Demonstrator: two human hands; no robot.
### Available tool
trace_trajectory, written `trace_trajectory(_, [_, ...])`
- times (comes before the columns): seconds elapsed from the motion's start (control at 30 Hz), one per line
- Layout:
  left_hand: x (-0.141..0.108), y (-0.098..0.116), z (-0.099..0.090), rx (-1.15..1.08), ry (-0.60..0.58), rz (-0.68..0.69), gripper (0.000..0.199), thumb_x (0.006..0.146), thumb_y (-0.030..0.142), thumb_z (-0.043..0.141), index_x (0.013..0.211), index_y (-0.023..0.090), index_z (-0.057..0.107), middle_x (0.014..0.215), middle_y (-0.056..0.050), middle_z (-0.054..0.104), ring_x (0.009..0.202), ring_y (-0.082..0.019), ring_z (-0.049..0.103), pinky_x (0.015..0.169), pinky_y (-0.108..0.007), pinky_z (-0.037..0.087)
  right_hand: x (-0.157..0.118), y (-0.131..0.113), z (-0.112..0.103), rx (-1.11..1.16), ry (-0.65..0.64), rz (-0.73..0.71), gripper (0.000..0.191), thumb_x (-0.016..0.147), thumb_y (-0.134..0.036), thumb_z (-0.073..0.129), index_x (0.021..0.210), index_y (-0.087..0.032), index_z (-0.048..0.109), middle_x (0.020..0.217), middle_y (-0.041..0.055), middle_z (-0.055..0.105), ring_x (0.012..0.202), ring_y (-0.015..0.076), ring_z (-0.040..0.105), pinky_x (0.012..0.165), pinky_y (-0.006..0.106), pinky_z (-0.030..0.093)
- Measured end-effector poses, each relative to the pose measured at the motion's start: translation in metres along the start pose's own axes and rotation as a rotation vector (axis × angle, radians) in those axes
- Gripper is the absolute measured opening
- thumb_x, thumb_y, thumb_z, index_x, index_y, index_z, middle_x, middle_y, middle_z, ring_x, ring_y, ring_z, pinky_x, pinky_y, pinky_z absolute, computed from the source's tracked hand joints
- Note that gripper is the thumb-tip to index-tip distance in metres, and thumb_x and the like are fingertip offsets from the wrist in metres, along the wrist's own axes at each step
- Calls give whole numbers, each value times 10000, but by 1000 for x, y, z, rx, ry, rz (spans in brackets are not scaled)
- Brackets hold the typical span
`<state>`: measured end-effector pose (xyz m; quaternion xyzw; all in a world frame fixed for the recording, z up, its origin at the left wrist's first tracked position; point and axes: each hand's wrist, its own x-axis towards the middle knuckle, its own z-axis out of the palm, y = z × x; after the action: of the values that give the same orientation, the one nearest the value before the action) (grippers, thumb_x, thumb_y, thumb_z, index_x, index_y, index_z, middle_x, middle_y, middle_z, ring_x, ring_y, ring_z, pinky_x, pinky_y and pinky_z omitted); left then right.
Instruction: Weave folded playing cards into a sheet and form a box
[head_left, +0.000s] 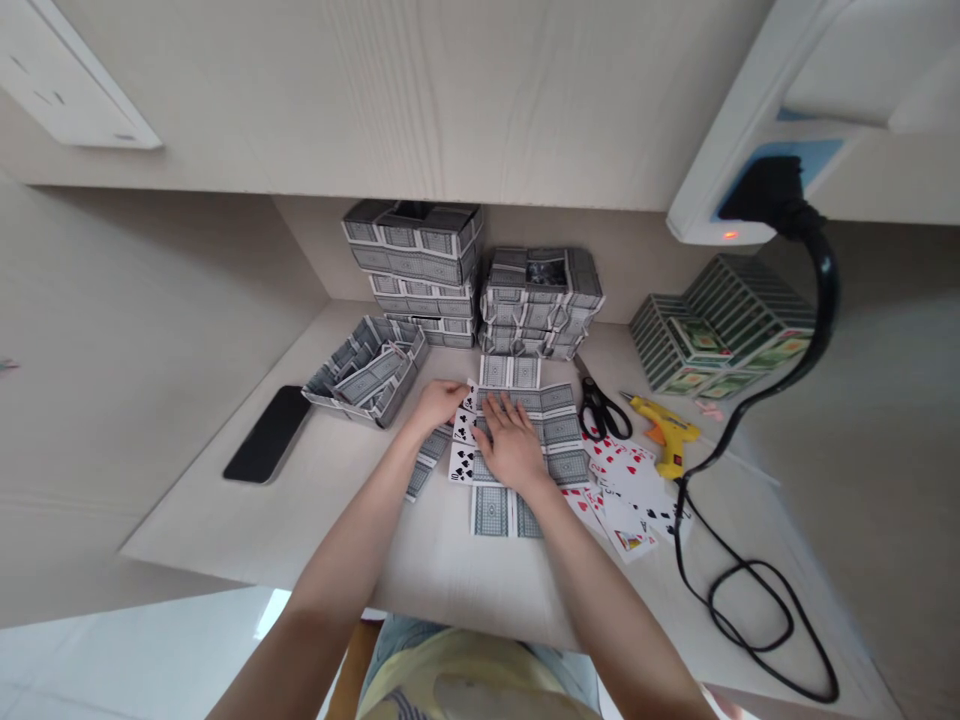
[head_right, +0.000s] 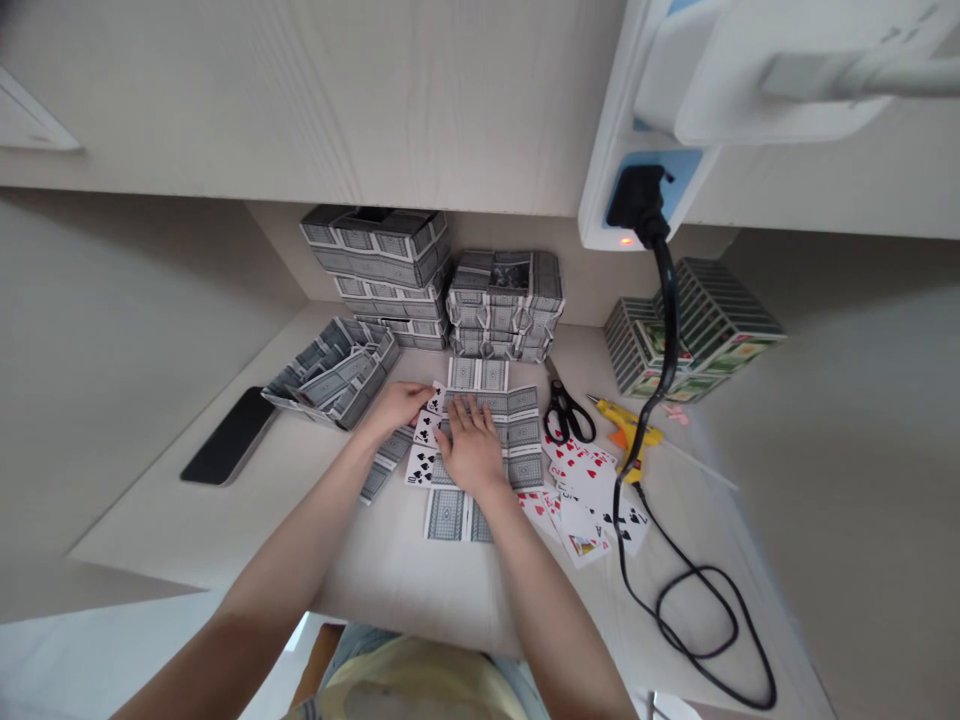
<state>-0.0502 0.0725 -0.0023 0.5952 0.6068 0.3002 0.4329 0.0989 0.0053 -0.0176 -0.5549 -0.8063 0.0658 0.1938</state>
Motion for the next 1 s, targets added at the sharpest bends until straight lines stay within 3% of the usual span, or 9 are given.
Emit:
trace_trajectory(0.2, [4, 2, 3, 34, 19, 15, 321, 664, 403, 493, 502, 130, 538, 403, 44, 428, 425, -86, 397, 426, -198, 277, 0, 0, 2, -1, 6, 4, 521, 899, -398, 257, 1301, -97, 396, 1356, 83, 395, 1310, 228, 226, 1078, 398, 119])
trace_trajectory(0.43, [3, 9, 3, 40, -15, 1, 442, 716, 489, 420, 529, 125, 589, 496, -16, 562, 495, -120, 497, 498, -214, 368, 1, -2, 2, -11, -17, 19, 494, 893, -352, 273, 1302, -103, 397, 1352, 75, 403, 1314, 235, 209, 1075, 410, 106])
trace_trajectory(0.6, [-13, 7, 5, -73, -83, -28, 321, 701, 375, 464, 762, 112, 638, 571, -16, 593, 467, -112, 494, 465, -210, 387, 1, -1, 0, -9, -34, 6, 467, 869, -244, 301, 1307, -107, 388, 1364, 64, 387, 1319, 206, 199, 1080, 389, 103])
trace_trajectory(0.7, [-28, 2, 7, -88, 26, -74, 324, 669, 353, 521, 840, 104, 641, 653, -30, 625, 511, -119, 520, 489, -211, 399, 1, 0, 1, -15, -20, 5, 472, 860, -235, 315, 1309, -105, 384, 1372, 69, 372, 1319, 208, 198, 1080, 392, 101])
trace_trajectory(1.0, [-49, 7, 10, 244, 45, 9, 289, 718, 337, 458, 532, 159, 588, 468, -2, 562, 539, -150, 545, 496, -210, 319, 1, -1, 3, -25, 5, 0, 475, 862, -248, 316, 1314, -117, 380, 1378, 67, 360, 1320, 222, 193, 1079, 405, 93])
